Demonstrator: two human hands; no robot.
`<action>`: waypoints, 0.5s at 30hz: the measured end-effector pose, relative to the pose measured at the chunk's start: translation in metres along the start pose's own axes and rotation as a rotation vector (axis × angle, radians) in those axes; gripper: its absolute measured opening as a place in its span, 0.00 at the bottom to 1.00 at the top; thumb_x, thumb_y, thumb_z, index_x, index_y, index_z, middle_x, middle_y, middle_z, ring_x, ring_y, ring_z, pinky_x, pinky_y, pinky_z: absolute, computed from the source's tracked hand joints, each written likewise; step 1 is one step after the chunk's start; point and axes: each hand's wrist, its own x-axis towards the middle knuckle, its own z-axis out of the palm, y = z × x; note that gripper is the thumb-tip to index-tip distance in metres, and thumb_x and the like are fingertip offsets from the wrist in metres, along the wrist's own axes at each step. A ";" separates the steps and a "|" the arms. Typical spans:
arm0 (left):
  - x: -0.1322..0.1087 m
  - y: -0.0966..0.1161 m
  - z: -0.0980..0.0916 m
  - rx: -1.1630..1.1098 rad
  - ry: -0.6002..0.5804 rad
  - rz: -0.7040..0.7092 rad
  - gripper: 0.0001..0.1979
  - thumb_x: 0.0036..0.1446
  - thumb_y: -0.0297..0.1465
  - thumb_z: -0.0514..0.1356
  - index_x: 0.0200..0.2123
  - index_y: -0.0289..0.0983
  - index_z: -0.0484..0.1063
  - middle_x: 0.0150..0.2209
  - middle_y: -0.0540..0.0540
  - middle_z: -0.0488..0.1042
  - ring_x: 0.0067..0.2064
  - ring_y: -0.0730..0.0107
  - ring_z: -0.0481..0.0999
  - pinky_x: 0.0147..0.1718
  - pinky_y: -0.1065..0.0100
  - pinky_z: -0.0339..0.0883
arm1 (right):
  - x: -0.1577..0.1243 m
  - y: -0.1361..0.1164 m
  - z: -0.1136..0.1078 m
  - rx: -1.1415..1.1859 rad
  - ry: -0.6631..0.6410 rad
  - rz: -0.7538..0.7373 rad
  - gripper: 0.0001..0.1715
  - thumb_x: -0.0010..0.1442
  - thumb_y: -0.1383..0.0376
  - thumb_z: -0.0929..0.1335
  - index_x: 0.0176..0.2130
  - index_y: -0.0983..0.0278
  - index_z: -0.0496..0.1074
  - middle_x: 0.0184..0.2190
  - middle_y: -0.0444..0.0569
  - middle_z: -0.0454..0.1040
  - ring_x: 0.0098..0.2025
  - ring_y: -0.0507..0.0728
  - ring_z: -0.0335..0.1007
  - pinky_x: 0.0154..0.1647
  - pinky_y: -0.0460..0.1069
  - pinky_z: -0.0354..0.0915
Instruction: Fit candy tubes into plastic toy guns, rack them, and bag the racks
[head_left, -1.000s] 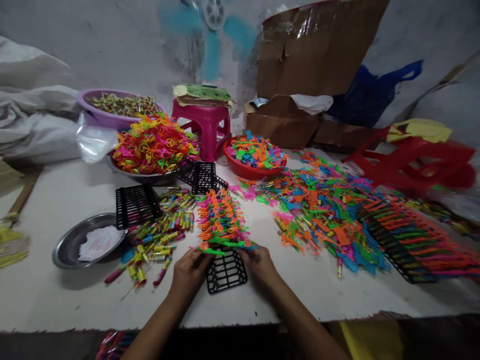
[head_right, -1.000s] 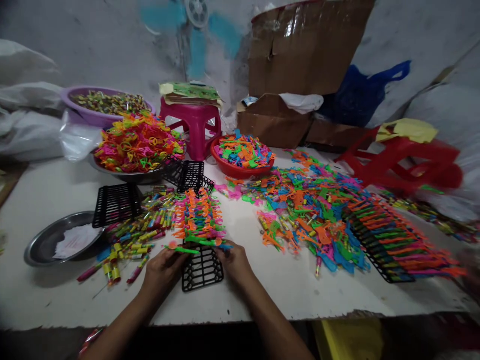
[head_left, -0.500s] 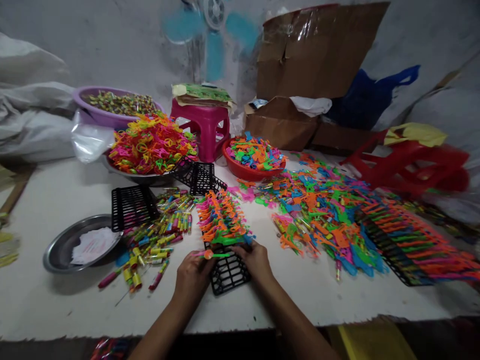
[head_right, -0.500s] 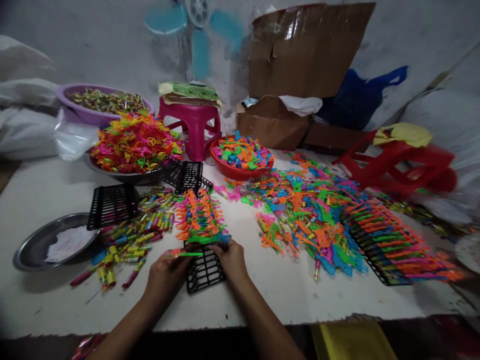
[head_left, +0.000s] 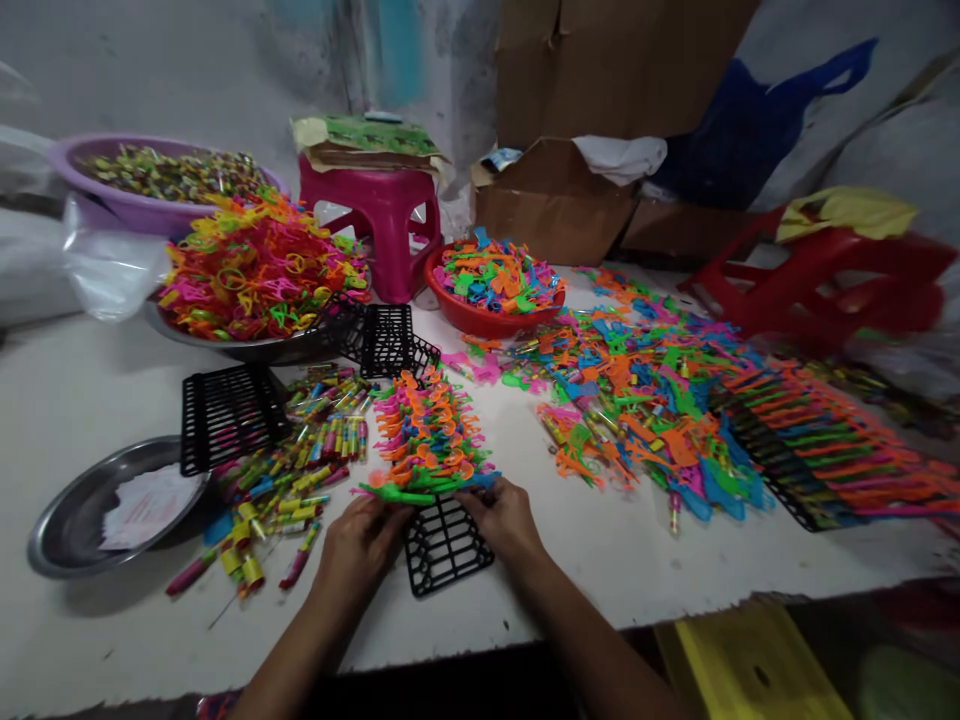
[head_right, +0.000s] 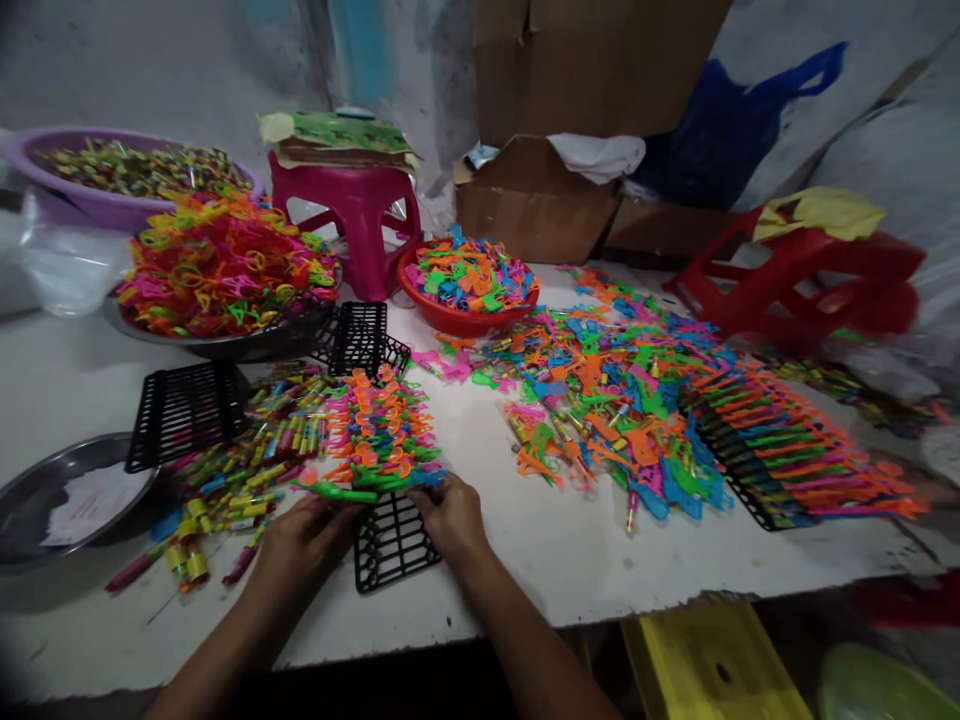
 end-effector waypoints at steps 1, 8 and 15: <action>-0.002 0.000 0.002 0.016 0.001 0.018 0.13 0.54 0.37 0.53 0.31 0.37 0.75 0.28 0.46 0.75 0.33 0.65 0.74 0.32 0.68 0.67 | -0.001 0.000 0.000 0.003 -0.005 -0.004 0.09 0.48 0.59 0.69 0.27 0.62 0.74 0.22 0.44 0.73 0.26 0.54 0.68 0.26 0.46 0.64; -0.005 0.006 0.015 0.213 0.050 0.107 0.13 0.56 0.34 0.51 0.25 0.36 0.70 0.23 0.45 0.70 0.28 0.66 0.70 0.28 0.68 0.64 | -0.009 -0.001 0.002 -0.054 -0.007 -0.063 0.10 0.51 0.60 0.68 0.35 0.60 0.74 0.29 0.46 0.76 0.33 0.57 0.71 0.34 0.49 0.66; -0.009 0.009 0.017 0.159 0.055 0.014 0.12 0.55 0.35 0.52 0.28 0.38 0.74 0.25 0.46 0.74 0.30 0.64 0.73 0.30 0.67 0.66 | -0.008 0.002 -0.004 -0.262 0.023 -0.199 0.07 0.50 0.61 0.68 0.31 0.59 0.75 0.28 0.45 0.75 0.32 0.55 0.70 0.33 0.47 0.65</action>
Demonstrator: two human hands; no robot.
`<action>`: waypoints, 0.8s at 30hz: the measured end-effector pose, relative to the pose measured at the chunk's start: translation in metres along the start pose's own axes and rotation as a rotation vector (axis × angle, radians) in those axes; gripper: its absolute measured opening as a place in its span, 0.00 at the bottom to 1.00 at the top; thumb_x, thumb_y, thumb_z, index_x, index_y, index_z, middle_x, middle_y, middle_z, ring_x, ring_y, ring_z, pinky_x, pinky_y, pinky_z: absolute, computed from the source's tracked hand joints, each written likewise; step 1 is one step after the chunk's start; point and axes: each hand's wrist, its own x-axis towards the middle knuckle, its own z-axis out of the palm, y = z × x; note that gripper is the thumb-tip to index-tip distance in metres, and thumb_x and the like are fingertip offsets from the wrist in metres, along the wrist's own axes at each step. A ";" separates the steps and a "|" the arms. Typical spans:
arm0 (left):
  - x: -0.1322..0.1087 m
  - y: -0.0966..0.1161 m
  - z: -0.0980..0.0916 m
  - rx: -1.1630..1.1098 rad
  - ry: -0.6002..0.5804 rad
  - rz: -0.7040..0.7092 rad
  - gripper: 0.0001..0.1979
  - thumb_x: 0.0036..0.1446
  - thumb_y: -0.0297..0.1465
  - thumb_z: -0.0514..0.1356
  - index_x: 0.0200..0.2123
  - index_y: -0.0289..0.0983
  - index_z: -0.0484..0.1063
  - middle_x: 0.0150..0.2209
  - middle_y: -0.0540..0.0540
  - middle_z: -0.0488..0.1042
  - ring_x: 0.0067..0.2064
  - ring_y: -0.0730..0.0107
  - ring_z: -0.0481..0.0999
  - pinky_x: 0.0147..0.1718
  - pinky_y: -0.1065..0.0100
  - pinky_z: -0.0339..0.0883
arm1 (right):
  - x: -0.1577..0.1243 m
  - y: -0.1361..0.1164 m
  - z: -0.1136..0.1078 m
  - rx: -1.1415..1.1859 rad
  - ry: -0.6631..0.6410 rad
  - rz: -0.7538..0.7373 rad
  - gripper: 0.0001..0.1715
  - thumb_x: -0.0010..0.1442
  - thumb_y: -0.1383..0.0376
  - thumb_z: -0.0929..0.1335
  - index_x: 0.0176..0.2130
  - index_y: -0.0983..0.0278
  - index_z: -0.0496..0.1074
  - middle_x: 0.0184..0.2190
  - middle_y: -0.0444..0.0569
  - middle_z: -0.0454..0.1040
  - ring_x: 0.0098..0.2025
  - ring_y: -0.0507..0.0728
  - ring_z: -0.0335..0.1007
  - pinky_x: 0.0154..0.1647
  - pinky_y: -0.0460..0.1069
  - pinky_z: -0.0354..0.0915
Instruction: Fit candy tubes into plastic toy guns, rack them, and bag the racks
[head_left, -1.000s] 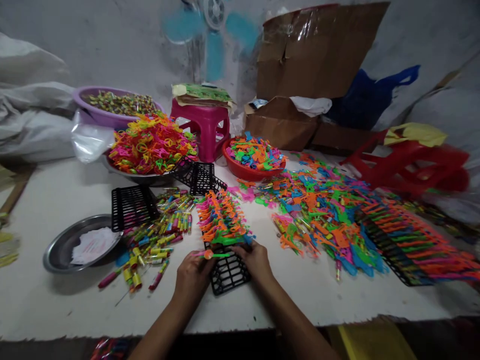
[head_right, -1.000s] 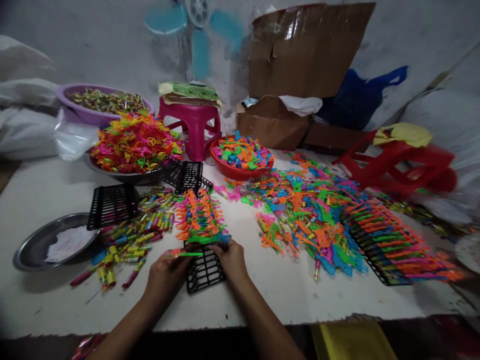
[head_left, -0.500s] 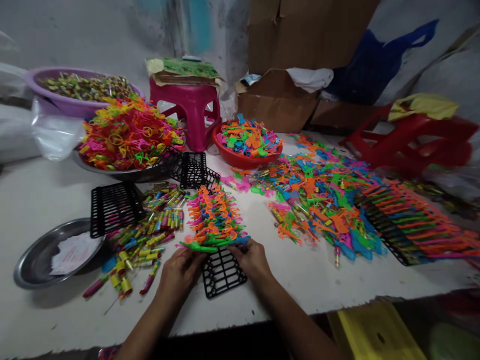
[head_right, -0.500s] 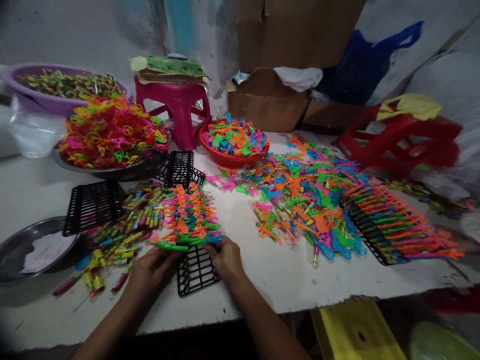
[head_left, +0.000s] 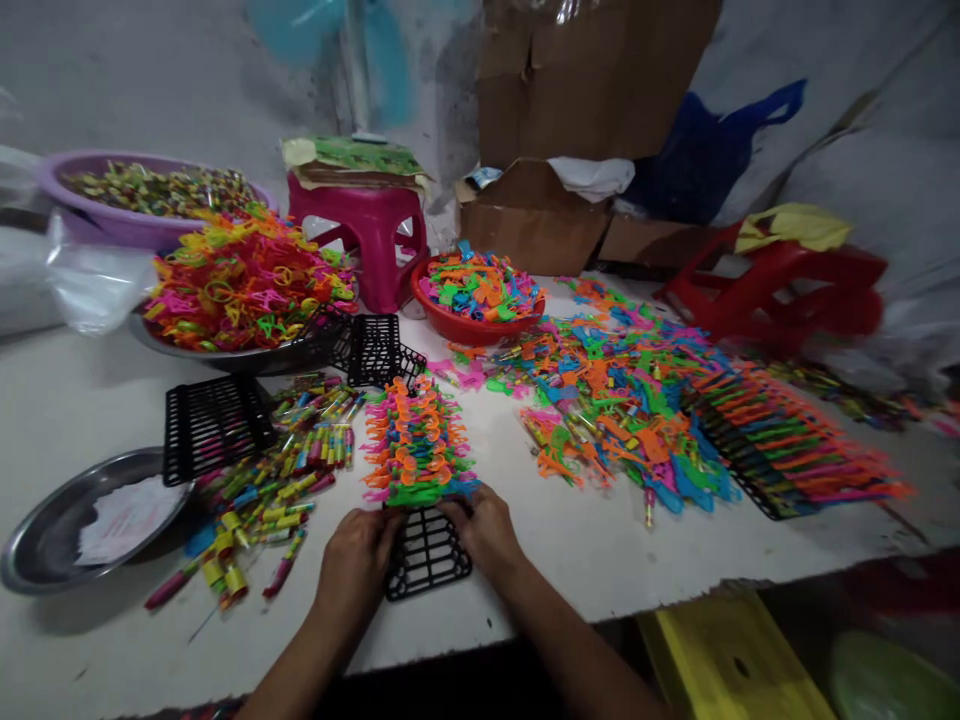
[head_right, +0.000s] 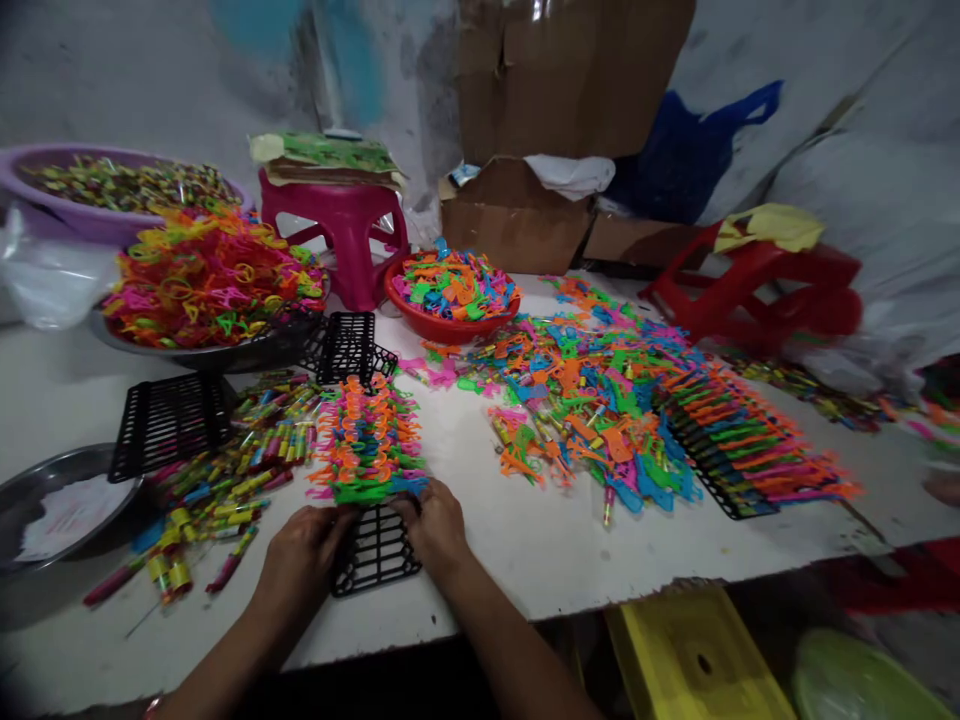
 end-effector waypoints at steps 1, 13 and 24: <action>-0.003 -0.003 -0.001 -0.020 0.007 -0.035 0.12 0.55 0.36 0.53 0.29 0.38 0.74 0.27 0.46 0.75 0.31 0.64 0.74 0.31 0.66 0.67 | 0.003 0.006 -0.010 -0.027 -0.003 -0.010 0.06 0.50 0.60 0.68 0.29 0.59 0.75 0.27 0.44 0.75 0.31 0.55 0.70 0.32 0.47 0.65; -0.023 0.017 -0.031 -0.196 0.214 0.234 0.10 0.54 0.32 0.56 0.39 0.39 0.73 0.33 0.45 0.78 0.34 0.66 0.77 0.35 0.68 0.71 | 0.074 0.058 -0.095 -0.419 0.186 -0.028 0.04 0.48 0.65 0.69 0.24 0.63 0.74 0.33 0.52 0.73 0.43 0.62 0.63 0.52 0.60 0.50; -0.027 0.062 -0.048 -0.805 -0.560 -0.072 0.08 0.50 0.34 0.58 0.34 0.42 0.75 0.23 0.51 0.76 0.24 0.71 0.73 0.21 0.74 0.67 | -0.036 -0.057 -0.098 -0.232 -0.035 -0.874 0.14 0.58 0.65 0.64 0.45 0.54 0.68 0.47 0.43 0.71 0.52 0.55 0.60 0.56 0.54 0.52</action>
